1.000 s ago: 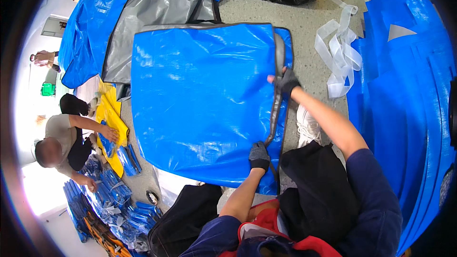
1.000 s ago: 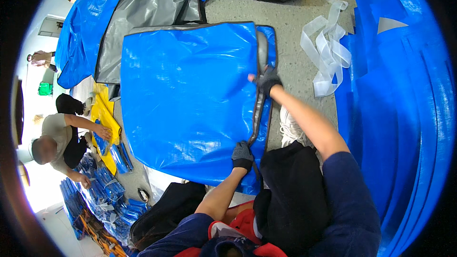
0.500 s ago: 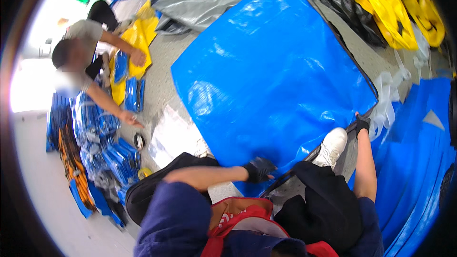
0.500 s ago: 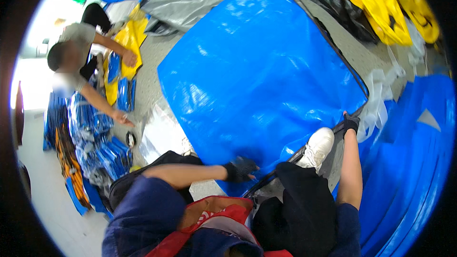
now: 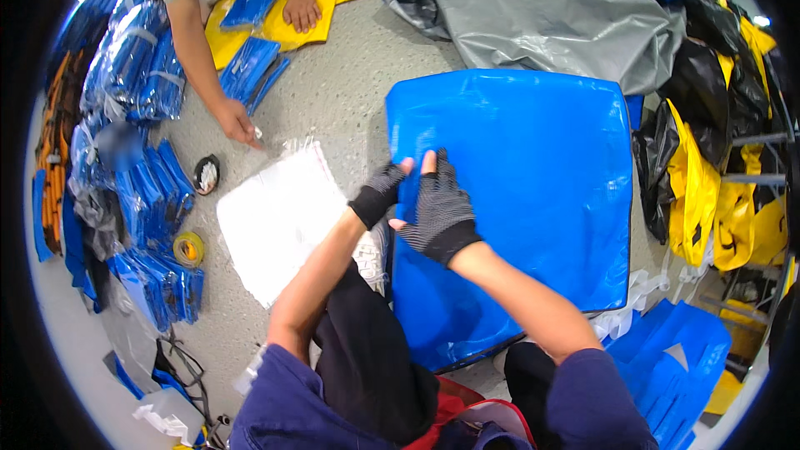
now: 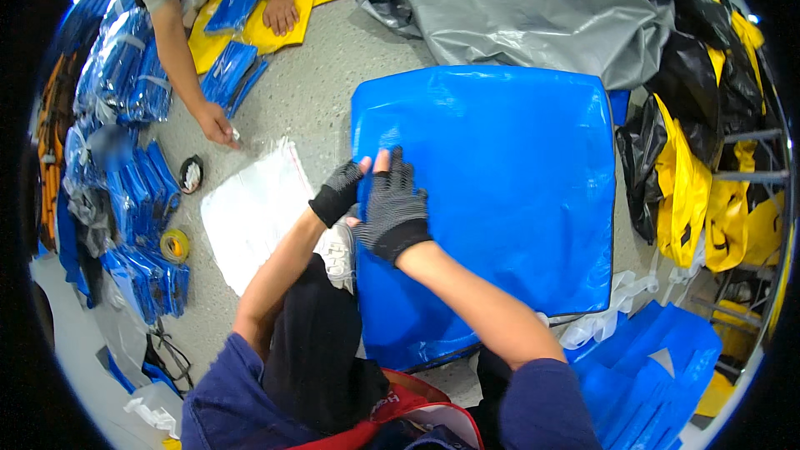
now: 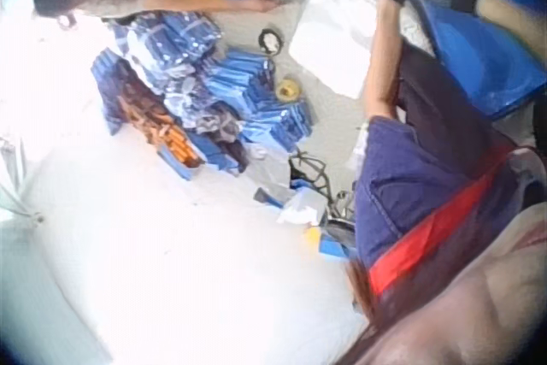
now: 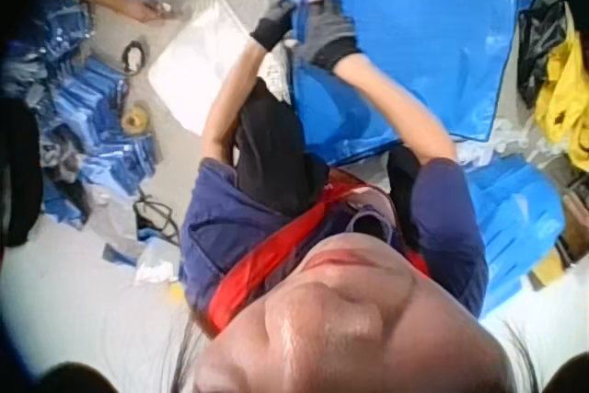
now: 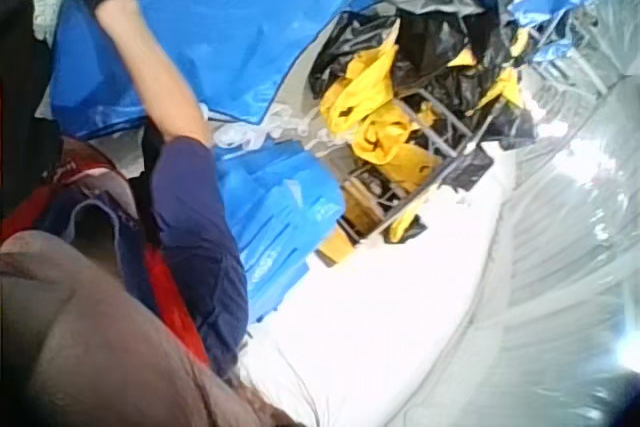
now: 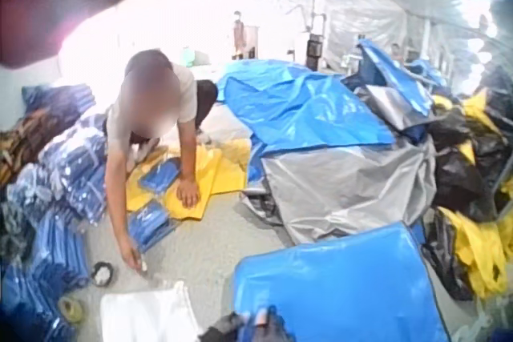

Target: The person folds a large blue tarp on the floor, aligning edges and repeatedly folding it into a compact rectangle. They then place the folded tarp into a clear plastic bag. The scene shows other tarps and packaging materials nearby.

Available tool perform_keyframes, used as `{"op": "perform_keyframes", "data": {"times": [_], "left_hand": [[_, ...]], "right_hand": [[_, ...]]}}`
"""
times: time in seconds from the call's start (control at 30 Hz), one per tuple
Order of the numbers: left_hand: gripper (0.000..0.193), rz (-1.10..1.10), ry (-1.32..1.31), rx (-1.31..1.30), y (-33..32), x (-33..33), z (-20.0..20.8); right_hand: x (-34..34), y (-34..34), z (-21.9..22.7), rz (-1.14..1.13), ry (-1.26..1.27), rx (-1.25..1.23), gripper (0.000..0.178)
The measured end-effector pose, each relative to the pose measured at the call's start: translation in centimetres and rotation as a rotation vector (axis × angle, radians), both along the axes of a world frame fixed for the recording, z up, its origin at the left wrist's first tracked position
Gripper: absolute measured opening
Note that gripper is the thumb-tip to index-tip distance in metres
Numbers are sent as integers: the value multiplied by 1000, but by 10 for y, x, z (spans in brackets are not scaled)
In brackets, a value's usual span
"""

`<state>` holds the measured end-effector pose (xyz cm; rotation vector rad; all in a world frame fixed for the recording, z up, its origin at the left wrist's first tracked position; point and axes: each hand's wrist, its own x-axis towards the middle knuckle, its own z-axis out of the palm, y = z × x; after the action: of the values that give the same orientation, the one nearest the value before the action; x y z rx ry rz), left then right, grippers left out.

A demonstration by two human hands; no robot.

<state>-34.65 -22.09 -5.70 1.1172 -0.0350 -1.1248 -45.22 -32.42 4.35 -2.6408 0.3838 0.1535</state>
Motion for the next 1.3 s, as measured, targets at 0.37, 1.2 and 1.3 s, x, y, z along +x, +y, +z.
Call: {"op": "perform_keyframes", "data": {"times": [0.37,1.2,1.3], "left_hand": [[38,-177,-614,12,-92,31,-84],[37,16,-434,553,-17,129,-75],[30,538,-29,129,48,155,-55]], "right_hand": [[13,-60,34,-46,-300,-153,18],[208,-229,-145,48,271,-489,61],[180,-306,-146,-223,262,-521,58]]}}
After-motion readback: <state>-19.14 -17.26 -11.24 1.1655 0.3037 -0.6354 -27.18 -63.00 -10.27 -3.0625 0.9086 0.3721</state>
